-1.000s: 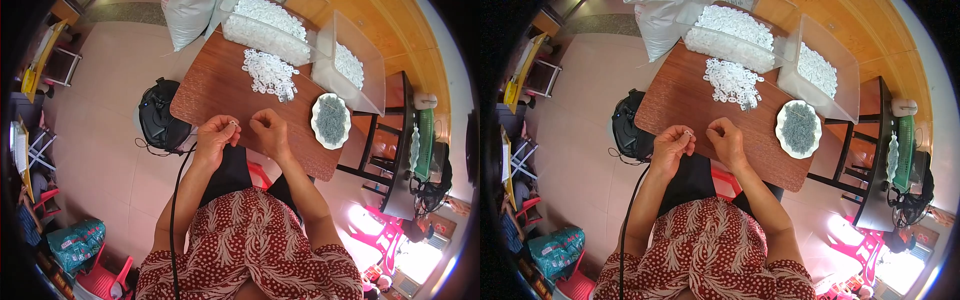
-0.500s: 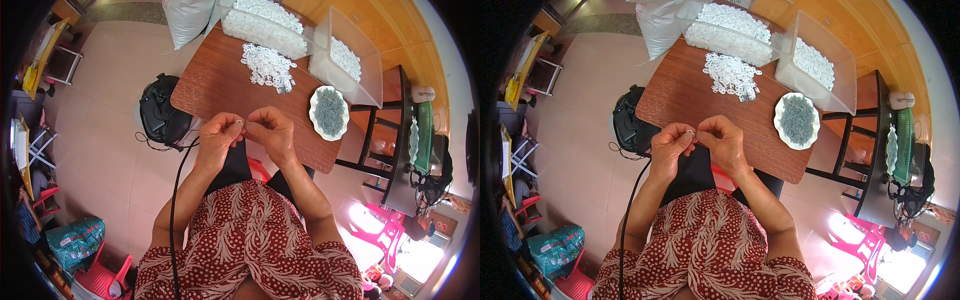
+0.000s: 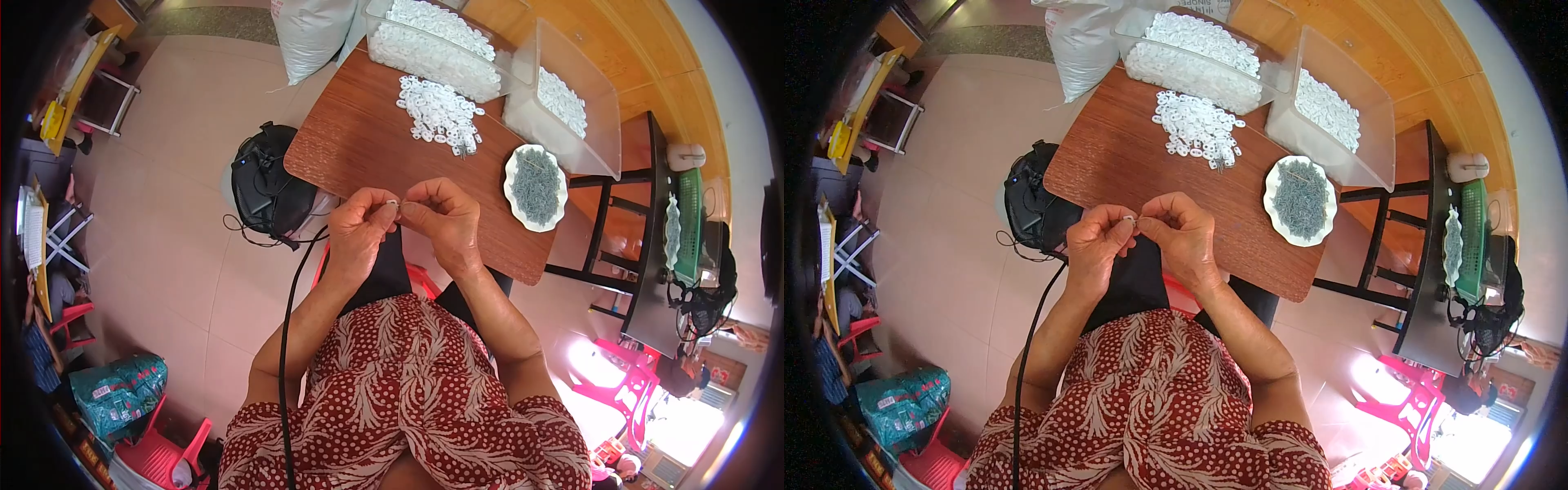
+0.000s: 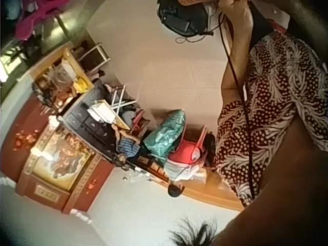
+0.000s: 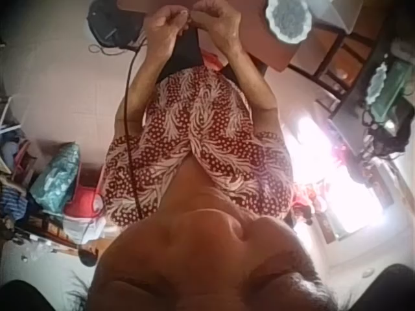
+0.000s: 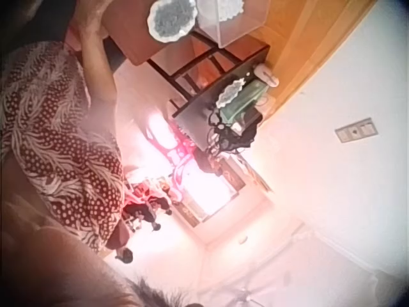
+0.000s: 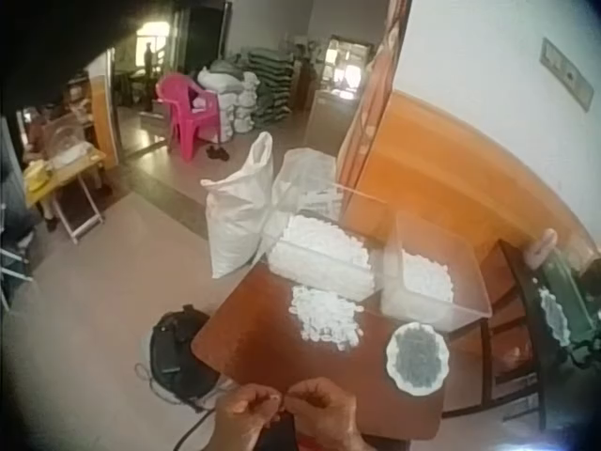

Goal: Assembling small plastic housings by inserting metal pins into them manually at a workstation.

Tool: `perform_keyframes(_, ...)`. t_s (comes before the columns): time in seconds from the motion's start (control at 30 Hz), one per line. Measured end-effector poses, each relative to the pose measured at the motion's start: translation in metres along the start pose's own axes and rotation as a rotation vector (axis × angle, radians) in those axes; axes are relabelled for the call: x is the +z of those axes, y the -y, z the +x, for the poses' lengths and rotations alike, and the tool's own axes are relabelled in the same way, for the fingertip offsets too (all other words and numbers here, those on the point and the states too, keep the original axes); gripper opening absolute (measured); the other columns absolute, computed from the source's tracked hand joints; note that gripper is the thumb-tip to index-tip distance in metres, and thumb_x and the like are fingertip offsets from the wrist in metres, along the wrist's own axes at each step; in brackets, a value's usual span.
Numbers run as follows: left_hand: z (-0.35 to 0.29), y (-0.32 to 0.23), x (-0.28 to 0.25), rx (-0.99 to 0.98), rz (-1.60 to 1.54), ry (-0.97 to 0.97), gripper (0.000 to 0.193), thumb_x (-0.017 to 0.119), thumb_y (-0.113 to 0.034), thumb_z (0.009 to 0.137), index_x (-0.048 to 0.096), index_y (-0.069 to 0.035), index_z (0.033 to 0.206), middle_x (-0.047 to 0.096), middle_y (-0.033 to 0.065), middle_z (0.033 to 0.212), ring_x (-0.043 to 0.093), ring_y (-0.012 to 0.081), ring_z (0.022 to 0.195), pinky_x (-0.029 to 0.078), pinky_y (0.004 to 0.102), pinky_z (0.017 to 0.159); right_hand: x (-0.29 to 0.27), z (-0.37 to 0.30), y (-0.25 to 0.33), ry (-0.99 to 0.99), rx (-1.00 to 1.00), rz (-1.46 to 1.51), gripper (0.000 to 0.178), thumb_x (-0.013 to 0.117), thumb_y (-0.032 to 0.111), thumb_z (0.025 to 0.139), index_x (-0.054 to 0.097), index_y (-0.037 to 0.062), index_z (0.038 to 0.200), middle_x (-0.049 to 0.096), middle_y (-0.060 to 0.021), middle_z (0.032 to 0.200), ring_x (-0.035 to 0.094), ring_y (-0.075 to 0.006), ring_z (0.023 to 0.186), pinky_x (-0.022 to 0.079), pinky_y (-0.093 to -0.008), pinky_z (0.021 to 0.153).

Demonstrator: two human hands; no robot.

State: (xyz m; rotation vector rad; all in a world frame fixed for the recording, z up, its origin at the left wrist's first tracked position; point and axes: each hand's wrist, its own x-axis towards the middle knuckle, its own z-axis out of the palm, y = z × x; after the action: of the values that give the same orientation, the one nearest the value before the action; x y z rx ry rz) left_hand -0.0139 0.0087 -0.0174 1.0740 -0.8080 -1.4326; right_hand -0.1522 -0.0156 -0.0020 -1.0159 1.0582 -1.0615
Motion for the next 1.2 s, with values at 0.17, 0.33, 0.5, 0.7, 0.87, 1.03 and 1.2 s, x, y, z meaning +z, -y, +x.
perform_keyframes(0.17,-0.003,0.003,0.001,0.057,0.041,-0.039,0.009,0.062,-0.009,0.086,0.06,0.0,0.088,0.058,0.0004,0.075,0.05,0.0048,0.063,0.04,0.0172,0.053,0.01,-0.003,-0.001,-0.033,-0.024,-0.116,0.012,0.062,-0.006,0.079,0.058,-0.0028,0.09,0.063,-0.0074,0.083,0.062,-0.0122,0.075,0.053,-0.0242,0.069)
perform_keyframes(0.33,-0.003,0.008,-0.001,0.178,0.056,-0.072,0.012,0.062,-0.011,0.086,0.061,0.001,0.09,0.06,0.0014,0.076,0.051,0.0051,0.06,0.04,0.0165,0.052,0.015,-0.005,-0.001,-0.044,-0.045,-0.167,0.01,0.06,-0.007,0.08,0.059,-0.0023,0.089,0.063,-0.006,0.083,0.061,-0.0105,0.075,0.051,-0.0232,0.069)
perform_keyframes(0.5,-0.005,0.009,-0.003,0.131,0.046,-0.086,0.012,0.062,-0.01,0.086,0.061,0.001,0.09,0.061,0.0024,0.075,0.051,0.0055,0.059,0.039,0.0169,0.051,0.013,-0.001,-0.02,-0.035,-0.258,-0.421,0.012,0.058,-0.009,0.078,0.058,-0.002,0.088,0.059,-0.0047,0.083,0.058,-0.0123,0.074,0.049,-0.0237,0.066)
perform_keyframes(0.7,-0.004,0.011,-0.007,-0.057,-0.072,-0.128,0.01,0.061,-0.006,0.085,0.062,0.003,0.089,0.062,0.0055,0.074,0.051,0.0076,0.056,0.04,0.0187,0.048,0.021,-0.001,-0.014,-0.062,-0.488,-0.726,0.011,0.06,-0.006,0.073,0.056,0.0015,0.08,0.054,-0.0118,0.075,0.053,-0.0284,0.07,0.044,-0.036,0.059)
perform_keyframes(0.87,-0.003,0.009,-0.007,-0.062,-0.079,-0.152,0.01,0.061,-0.006,0.085,0.063,0.004,0.088,0.062,0.0063,0.073,0.052,0.008,0.055,0.04,0.0191,0.047,0.021,0.003,-0.011,-0.012,-0.535,-0.733,0.012,0.06,-0.006,0.073,0.057,0.0015,0.082,0.056,-0.0116,0.077,0.055,-0.0276,0.072,0.045,-0.0354,0.06)
perform_keyframes(1.03,-0.001,0.008,-0.008,-0.028,-0.051,-0.104,0.01,0.061,-0.005,0.085,0.063,0.004,0.089,0.062,0.0058,0.073,0.052,0.0074,0.056,0.04,0.0183,0.048,0.013,0.006,-0.016,0.045,-0.401,-0.551,0.017,0.059,-0.009,0.076,0.058,-0.0007,0.091,0.055,-0.0064,0.077,0.057,-0.014,0.071,0.047,-0.0259,0.063)
perform_keyframes(1.2,-0.005,0.009,-0.005,-0.053,-0.024,-0.13,0.007,0.059,-0.001,0.084,0.063,0.002,0.088,0.062,0.004,0.073,0.053,0.0065,0.056,0.04,0.0177,0.048,0.013,0.005,-0.011,0.048,-0.385,-0.709,0.019,0.059,-0.009,0.075,0.059,-0.0006,0.092,0.058,-0.0075,0.078,0.06,-0.0152,0.071,0.048,-0.0268,0.063)
